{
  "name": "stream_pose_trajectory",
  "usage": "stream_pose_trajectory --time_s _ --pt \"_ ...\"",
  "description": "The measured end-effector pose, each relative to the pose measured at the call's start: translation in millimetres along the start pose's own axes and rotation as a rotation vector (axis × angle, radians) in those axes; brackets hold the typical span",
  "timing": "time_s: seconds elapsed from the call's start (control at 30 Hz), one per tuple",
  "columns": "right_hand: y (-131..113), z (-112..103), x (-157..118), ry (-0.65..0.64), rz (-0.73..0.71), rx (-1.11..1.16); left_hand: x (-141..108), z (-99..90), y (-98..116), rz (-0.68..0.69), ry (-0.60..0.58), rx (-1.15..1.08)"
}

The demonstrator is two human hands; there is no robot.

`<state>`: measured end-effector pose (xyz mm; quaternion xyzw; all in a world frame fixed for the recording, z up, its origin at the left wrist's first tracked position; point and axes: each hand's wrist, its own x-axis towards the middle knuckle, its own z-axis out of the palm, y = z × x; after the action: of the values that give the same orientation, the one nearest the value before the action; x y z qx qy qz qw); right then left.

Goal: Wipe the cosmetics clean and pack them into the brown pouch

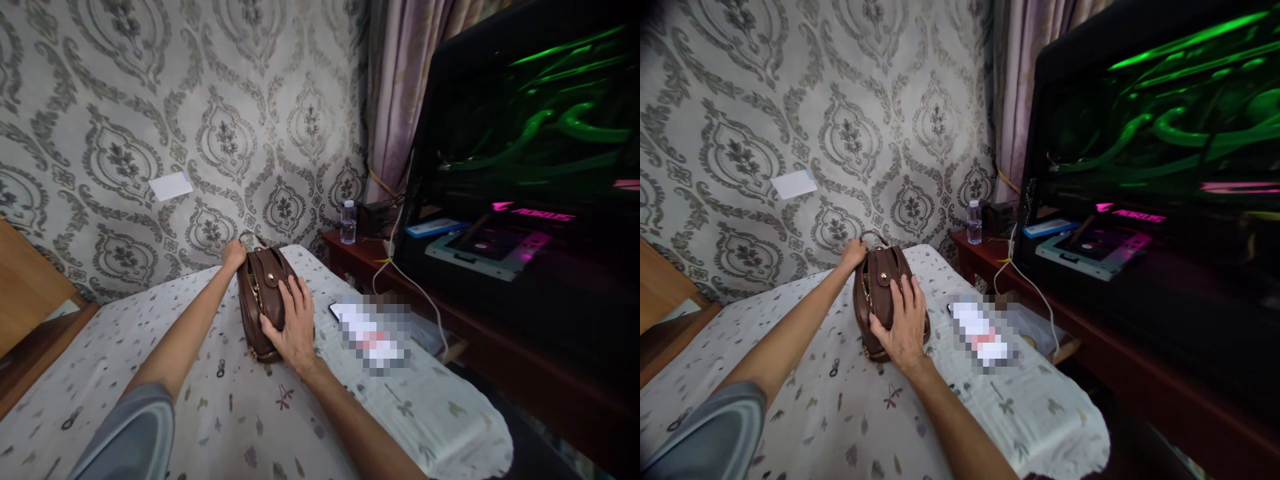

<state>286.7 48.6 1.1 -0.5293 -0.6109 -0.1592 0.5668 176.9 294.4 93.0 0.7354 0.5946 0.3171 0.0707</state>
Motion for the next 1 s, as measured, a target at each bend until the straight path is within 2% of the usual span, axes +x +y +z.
stream_pose_trajectory --time_s 0.13,0.33,0.77,0.9,1.0 --pt "1 -1 -1 -0.02 -0.004 0.021 -2 4.5 3 -0.114 0.049 0.017" --pt "2 -2 -2 -0.039 0.001 0.019 -8 7.4 5 -0.142 0.108 -0.006" --pt "1 0 -1 -0.013 -0.008 0.005 -26 3.7 3 -0.021 0.168 -0.101" --pt "1 0 -1 -0.011 0.0 0.002 -31 -4.5 5 0.042 0.146 -0.128" --pt "1 0 -1 -0.011 -0.005 0.014 -28 -10.8 8 0.074 0.086 -0.15"
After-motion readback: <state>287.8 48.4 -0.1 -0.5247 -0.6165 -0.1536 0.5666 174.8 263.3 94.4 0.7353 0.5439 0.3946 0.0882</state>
